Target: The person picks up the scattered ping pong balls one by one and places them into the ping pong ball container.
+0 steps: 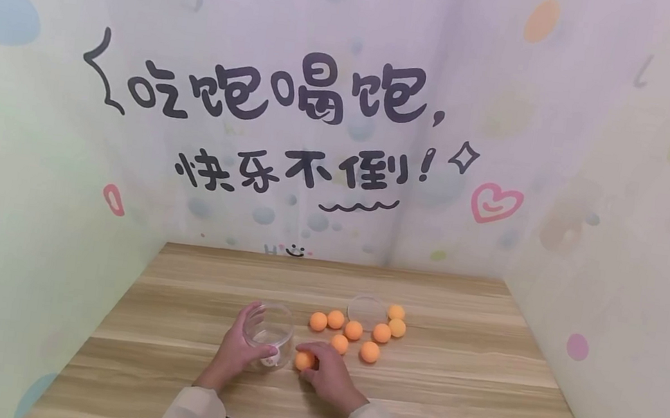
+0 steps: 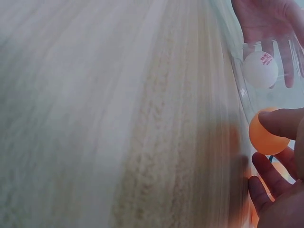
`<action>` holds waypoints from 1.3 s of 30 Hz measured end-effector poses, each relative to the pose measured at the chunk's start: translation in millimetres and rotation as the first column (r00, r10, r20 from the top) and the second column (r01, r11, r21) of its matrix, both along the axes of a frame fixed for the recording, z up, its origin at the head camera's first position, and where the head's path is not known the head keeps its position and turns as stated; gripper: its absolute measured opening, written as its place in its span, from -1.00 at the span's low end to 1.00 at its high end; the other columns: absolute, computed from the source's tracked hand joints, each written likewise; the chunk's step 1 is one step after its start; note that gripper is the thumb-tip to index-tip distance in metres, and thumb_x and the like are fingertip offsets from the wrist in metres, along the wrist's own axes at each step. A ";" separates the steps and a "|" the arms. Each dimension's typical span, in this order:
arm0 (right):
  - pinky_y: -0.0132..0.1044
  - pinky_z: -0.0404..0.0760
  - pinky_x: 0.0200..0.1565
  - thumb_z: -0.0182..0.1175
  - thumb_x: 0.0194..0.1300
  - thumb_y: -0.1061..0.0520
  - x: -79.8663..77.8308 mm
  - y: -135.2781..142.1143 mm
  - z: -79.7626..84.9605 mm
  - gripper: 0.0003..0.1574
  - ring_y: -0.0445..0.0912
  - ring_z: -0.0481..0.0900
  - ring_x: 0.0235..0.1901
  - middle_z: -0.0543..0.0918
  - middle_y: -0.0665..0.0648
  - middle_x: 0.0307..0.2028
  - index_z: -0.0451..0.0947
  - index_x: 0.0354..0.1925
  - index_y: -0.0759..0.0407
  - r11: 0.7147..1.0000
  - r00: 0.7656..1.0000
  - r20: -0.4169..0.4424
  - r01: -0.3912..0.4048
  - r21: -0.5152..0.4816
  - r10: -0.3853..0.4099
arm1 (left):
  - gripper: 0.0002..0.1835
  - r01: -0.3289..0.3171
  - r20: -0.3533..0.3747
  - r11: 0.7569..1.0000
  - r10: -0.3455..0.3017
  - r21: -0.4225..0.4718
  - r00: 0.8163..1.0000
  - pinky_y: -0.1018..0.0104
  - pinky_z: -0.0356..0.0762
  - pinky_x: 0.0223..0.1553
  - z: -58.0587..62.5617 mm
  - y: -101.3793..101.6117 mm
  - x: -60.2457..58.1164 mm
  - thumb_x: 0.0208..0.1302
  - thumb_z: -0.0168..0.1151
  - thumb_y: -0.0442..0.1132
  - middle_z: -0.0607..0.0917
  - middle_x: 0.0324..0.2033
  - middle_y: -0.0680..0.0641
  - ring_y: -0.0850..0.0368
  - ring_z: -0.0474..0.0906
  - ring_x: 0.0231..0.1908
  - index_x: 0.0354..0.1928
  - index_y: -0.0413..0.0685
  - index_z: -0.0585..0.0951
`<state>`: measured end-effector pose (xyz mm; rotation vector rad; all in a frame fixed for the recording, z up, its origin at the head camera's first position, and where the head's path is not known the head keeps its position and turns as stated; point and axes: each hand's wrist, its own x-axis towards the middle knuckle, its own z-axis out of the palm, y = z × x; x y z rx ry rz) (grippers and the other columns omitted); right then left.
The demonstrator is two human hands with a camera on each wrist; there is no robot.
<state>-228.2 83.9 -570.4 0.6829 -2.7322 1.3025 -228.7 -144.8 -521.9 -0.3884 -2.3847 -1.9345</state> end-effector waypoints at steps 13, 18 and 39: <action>-0.27 0.57 -0.08 0.39 0.12 0.29 1.3 1.3 2.3 -0.47 -0.16 0.52 -0.11 0.62 0.04 -0.01 0.59 0.09 0.09 0.993 0.998 0.043 0.044 -0.107 -0.040 | 0.06 -0.009 -0.019 1.000 0.009 -0.011 1.000 -0.25 0.17 0.27 -0.7 0.2 0.4 -0.14 0.57 -0.40 0.29 0.33 -0.42 -0.39 0.20 0.31 0.41 -0.28 0.14; -0.28 0.57 -0.12 0.41 0.13 0.24 0.9 1.1 1.4 -0.48 -0.17 0.52 -0.15 0.62 0.01 -0.05 0.59 0.09 0.07 0.991 0.997 0.056 0.057 -0.122 -0.051 | 0.06 -0.005 -0.035 1.000 0.005 -0.004 0.999 -0.25 0.19 0.26 -2.5 0.0 -0.7 -0.13 0.56 -0.40 0.29 0.32 -0.44 -0.41 0.20 0.30 0.40 -0.31 0.13; -0.34 0.59 -0.27 0.41 0.16 0.13 0.6 -2.5 10.2 -0.47 -0.17 0.55 -0.28 0.61 -0.02 -0.14 0.58 0.11 0.16 0.961 0.990 0.105 0.120 -0.249 -0.096 | 0.11 -0.040 -0.034 0.999 0.039 -0.014 0.999 -0.20 0.23 0.26 -37.4 -5.8 -18.2 -0.17 0.62 -0.26 0.33 0.34 -0.27 -0.27 0.24 0.32 0.43 -0.08 0.14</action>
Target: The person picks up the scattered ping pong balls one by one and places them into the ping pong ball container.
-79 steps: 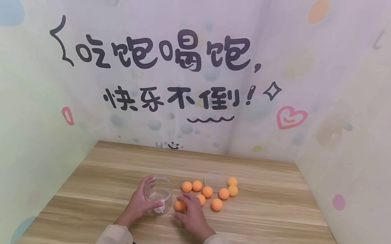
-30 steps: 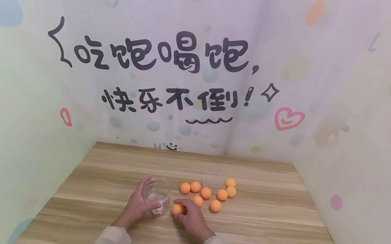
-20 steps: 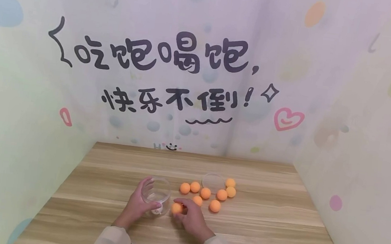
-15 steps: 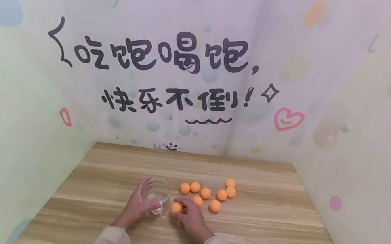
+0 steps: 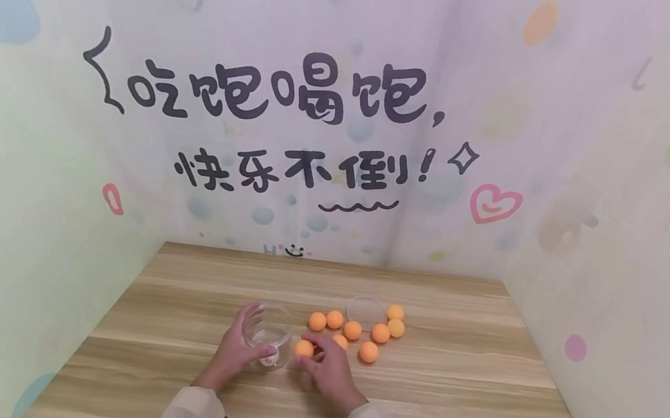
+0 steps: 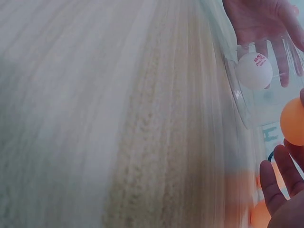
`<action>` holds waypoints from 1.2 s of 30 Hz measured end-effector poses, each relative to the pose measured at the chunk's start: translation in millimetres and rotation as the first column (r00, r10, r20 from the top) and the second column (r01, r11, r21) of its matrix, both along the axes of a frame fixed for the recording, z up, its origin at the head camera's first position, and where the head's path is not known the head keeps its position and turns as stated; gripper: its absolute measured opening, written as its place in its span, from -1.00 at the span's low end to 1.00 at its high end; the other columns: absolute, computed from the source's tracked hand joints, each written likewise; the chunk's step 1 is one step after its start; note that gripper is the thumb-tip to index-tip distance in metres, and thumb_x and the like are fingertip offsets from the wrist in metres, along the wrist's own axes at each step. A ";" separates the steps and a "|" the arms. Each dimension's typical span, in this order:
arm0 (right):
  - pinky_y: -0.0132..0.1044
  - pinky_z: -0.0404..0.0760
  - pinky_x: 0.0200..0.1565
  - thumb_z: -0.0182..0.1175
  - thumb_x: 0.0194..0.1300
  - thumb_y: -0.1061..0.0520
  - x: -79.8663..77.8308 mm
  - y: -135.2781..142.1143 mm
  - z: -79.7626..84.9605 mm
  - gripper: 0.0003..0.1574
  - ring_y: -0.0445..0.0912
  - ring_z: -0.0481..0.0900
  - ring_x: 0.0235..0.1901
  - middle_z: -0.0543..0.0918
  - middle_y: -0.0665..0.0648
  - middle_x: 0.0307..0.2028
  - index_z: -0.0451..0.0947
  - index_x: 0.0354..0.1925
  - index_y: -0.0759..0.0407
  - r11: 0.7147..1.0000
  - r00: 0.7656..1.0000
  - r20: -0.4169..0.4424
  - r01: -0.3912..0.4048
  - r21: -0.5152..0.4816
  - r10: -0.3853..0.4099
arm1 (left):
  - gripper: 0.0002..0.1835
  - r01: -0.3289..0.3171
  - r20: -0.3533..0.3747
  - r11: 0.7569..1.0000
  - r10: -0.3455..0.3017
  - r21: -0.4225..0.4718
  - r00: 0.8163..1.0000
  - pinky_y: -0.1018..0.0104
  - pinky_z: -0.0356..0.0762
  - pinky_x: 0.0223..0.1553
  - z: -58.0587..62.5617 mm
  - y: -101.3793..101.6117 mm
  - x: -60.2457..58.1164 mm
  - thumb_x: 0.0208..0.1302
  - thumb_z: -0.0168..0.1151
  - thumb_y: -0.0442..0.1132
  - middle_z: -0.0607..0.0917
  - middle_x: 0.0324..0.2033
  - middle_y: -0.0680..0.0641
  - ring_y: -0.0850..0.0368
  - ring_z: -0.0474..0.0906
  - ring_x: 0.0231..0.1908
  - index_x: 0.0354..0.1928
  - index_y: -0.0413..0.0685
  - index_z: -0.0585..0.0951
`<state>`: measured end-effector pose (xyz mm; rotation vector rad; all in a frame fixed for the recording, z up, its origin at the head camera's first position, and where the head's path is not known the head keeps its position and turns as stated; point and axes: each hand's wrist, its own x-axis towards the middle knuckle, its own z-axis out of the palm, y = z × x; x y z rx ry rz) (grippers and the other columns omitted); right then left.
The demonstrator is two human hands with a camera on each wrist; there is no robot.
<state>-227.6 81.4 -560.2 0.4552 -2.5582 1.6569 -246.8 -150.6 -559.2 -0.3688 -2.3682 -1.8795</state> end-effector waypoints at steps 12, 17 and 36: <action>-0.35 0.61 -0.28 0.42 0.15 0.07 -0.4 -0.3 1.4 -0.49 -0.07 0.58 -0.30 0.65 0.05 -0.13 0.60 0.04 0.24 0.998 0.990 -0.134 0.043 -0.051 -0.050 | 0.10 0.005 -0.003 1.000 -0.004 0.007 1.000 -0.22 0.22 0.26 -0.1 0.6 -0.6 -0.15 0.61 -0.29 0.31 0.35 -0.29 -0.29 0.23 0.32 0.43 -0.13 0.13; -0.35 0.61 -0.28 0.41 0.17 0.03 0.9 -1.5 2.3 -0.48 -0.09 0.58 -0.30 0.64 0.05 -0.13 0.60 0.04 0.24 0.996 0.988 -0.145 0.044 -0.076 -0.055 | 0.10 -0.005 -0.002 1.000 0.005 -0.001 1.000 -0.19 0.24 0.26 1.2 1.3 0.0 -0.16 0.62 -0.27 0.34 0.34 -0.27 -0.26 0.25 0.32 0.43 -0.11 0.15; -0.24 0.66 -0.30 0.42 0.16 0.07 3.6 -10.5 14.3 -0.49 -0.08 0.55 -0.21 0.64 0.06 -0.14 0.58 0.07 0.17 0.985 0.973 -0.203 0.082 -0.149 -0.112 | 0.09 -0.010 0.008 1.000 0.010 -0.017 1.000 -0.25 0.22 0.25 1.3 1.5 0.5 -0.13 0.60 -0.31 0.33 0.35 -0.24 -0.26 0.24 0.33 0.44 -0.10 0.13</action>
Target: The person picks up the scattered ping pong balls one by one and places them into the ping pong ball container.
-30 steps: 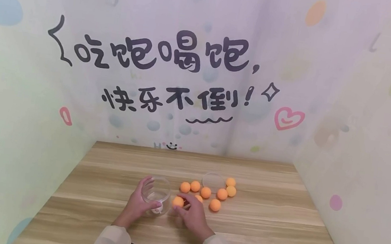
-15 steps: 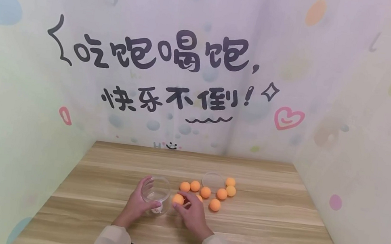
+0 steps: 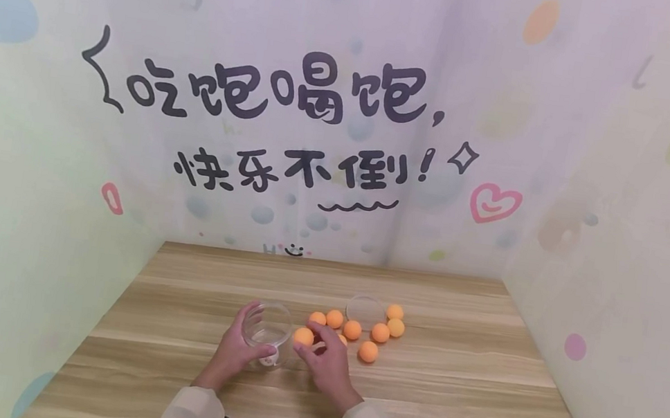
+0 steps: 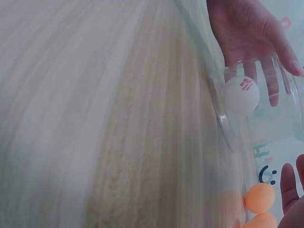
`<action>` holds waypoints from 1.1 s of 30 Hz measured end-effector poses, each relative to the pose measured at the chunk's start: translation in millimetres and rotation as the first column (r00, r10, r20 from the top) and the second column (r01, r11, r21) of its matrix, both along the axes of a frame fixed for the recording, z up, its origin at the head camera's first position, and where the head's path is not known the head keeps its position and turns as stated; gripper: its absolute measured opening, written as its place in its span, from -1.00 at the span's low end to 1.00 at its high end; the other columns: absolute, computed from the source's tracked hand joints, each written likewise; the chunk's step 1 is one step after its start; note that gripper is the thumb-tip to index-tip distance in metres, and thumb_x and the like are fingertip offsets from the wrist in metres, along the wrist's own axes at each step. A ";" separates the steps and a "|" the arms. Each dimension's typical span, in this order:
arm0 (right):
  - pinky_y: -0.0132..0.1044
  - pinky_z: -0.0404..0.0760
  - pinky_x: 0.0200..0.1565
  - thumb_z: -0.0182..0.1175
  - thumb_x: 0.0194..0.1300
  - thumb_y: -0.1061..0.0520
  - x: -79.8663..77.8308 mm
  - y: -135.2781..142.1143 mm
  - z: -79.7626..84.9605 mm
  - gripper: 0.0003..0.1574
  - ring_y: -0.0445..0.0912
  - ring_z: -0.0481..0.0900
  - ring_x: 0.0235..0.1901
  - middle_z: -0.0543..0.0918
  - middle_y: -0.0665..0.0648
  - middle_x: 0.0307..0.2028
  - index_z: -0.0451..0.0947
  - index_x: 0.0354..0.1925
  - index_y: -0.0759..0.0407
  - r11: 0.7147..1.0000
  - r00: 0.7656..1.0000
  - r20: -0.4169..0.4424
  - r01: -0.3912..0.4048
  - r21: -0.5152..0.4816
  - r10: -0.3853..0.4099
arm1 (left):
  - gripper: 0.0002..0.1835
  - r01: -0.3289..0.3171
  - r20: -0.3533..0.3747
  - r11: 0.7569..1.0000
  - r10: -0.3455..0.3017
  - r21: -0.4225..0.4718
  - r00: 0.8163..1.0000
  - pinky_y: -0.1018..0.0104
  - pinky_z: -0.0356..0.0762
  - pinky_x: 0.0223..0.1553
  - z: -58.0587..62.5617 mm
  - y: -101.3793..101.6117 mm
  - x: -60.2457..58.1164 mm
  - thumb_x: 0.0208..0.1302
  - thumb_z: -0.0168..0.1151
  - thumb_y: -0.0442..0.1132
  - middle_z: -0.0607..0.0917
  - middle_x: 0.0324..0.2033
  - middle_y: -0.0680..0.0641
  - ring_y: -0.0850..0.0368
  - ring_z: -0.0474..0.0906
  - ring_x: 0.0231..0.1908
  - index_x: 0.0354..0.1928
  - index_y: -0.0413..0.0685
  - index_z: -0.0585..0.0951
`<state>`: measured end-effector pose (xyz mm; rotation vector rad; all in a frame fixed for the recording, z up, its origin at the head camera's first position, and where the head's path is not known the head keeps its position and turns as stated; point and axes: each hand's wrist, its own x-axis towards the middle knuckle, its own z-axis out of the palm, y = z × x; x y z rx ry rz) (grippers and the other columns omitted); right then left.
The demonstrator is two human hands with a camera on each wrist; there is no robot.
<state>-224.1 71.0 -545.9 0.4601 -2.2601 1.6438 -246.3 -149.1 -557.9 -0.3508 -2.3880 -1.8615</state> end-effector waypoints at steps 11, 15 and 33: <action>-0.33 0.63 -0.30 0.40 0.17 0.01 1.8 -5.1 4.7 -0.52 -0.08 0.54 -0.17 0.63 0.02 -0.13 0.60 0.05 0.10 1.000 1.000 -0.008 0.008 -0.017 -0.008 | 0.09 0.006 0.017 1.000 -0.007 0.013 1.000 -0.22 0.22 0.26 0.8 -0.4 1.2 -0.11 0.58 -0.33 0.31 0.36 -0.23 -0.24 0.22 0.34 0.45 -0.08 0.11; -0.32 0.62 -0.32 0.41 0.16 0.04 1.9 -6.8 6.1 -0.54 -0.07 0.55 -0.14 0.62 0.03 -0.10 0.61 0.04 0.08 0.999 1.000 -0.026 0.006 -0.037 -0.007 | 0.09 0.010 0.012 1.000 -0.010 0.016 1.000 -0.22 0.24 0.25 0.3 -0.5 0.7 -0.12 0.59 -0.31 0.31 0.36 -0.24 -0.25 0.22 0.34 0.44 -0.09 0.12; -0.38 0.56 -0.31 0.38 0.20 0.12 7.9 -16.6 20.6 -0.55 -0.04 0.52 -0.09 0.57 0.09 -0.03 0.60 0.08 0.15 0.998 1.000 0.011 -0.008 -0.067 0.008 | 0.06 0.048 0.045 0.999 -0.049 0.025 0.998 -0.25 0.20 0.26 24.1 1.1 11.2 -0.04 0.53 -0.37 0.22 0.38 -0.37 -0.35 0.14 0.36 0.45 -0.22 0.07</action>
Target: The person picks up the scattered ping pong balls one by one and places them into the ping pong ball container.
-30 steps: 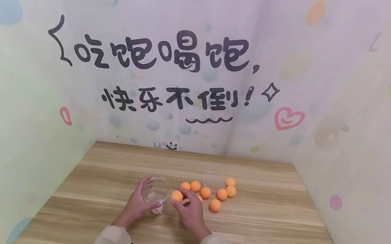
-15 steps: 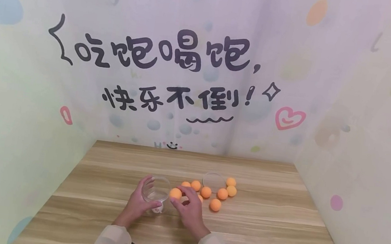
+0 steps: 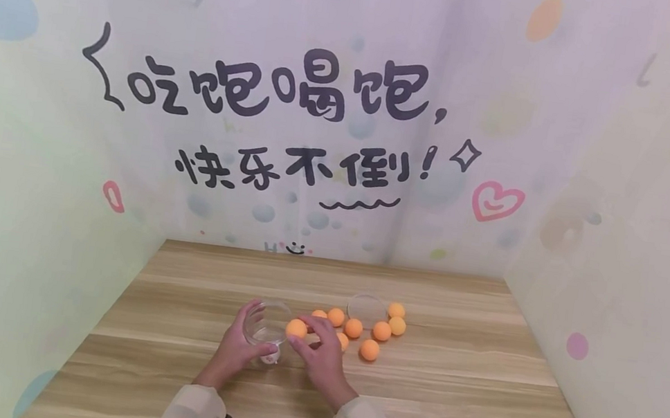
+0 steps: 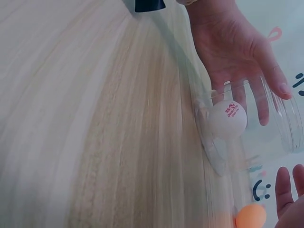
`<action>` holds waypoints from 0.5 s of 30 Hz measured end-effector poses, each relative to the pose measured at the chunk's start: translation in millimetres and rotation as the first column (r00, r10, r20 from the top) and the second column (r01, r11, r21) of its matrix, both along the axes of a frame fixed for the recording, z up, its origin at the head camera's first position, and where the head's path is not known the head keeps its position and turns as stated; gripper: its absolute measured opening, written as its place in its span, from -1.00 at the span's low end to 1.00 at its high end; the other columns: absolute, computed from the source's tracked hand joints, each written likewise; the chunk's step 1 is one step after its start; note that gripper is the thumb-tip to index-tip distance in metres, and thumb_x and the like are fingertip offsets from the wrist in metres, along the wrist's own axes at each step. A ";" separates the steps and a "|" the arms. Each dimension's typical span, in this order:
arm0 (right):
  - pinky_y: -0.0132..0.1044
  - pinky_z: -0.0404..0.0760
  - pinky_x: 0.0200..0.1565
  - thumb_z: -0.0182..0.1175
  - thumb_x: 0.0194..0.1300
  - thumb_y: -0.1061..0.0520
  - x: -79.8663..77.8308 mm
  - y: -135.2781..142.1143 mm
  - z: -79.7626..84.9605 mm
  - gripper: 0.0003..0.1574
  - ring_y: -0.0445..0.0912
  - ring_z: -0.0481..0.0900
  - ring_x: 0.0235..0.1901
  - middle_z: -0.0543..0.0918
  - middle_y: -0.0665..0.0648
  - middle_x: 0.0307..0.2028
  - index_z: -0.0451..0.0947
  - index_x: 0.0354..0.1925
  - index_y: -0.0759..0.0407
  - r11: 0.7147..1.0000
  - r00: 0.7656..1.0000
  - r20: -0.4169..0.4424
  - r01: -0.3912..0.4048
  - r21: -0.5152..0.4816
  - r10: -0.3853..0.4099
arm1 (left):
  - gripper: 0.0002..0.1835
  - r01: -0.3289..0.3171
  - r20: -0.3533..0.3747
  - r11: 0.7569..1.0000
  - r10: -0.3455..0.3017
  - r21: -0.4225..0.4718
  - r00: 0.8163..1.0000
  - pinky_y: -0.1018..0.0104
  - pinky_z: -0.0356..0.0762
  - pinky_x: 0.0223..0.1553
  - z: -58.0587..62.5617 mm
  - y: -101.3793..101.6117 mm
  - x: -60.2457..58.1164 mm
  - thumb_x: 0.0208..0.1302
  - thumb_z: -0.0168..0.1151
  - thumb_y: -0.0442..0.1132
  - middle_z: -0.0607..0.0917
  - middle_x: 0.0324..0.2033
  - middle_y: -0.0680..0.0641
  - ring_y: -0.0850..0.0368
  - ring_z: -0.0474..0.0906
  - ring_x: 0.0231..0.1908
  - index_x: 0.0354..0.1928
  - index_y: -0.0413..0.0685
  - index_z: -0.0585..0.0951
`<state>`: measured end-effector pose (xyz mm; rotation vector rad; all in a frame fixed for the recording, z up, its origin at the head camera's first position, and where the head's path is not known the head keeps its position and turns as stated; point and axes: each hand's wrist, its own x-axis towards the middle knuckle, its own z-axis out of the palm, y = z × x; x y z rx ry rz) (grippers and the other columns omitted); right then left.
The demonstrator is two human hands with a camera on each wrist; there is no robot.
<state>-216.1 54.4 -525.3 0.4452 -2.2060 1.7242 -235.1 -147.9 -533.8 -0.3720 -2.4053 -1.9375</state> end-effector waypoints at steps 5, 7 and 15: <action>-0.34 0.56 -0.29 0.36 0.22 0.17 -1.6 -3.3 2.9 -0.51 0.07 0.51 -0.05 0.56 0.17 0.02 0.57 0.12 0.24 1.000 1.000 0.020 -0.013 -0.022 0.014 | 0.05 -0.021 -0.034 1.000 0.021 0.012 0.999 -0.25 0.22 0.25 -18.9 -2.3 -7.8 -0.05 0.56 -0.32 0.27 0.37 -0.30 -0.30 0.18 0.35 0.44 -0.09 0.11; -0.32 0.58 -0.28 0.36 0.22 0.13 -7.2 -4.2 -4.4 -0.50 0.02 0.51 -0.05 0.56 0.13 0.03 0.58 0.13 0.18 1.000 1.000 0.020 -0.017 -0.024 0.017 | 0.04 -0.026 -0.033 0.999 0.027 0.018 0.999 -0.26 0.22 0.25 -22.3 -2.7 -9.6 -0.06 0.56 -0.33 0.28 0.37 -0.28 -0.28 0.18 0.35 0.44 -0.05 0.13; -0.27 0.63 -0.31 0.33 0.23 0.24 1.2 -9.9 14.1 -0.54 0.09 0.52 -0.08 0.56 0.27 0.03 0.57 0.11 0.29 0.999 1.000 0.000 -0.026 -0.033 0.026 | 0.07 -0.026 -0.033 1.000 0.026 0.013 0.999 -0.24 0.26 0.23 -25.0 -2.6 -11.7 -0.10 0.59 -0.26 0.29 0.37 -0.24 -0.24 0.20 0.35 0.43 -0.03 0.14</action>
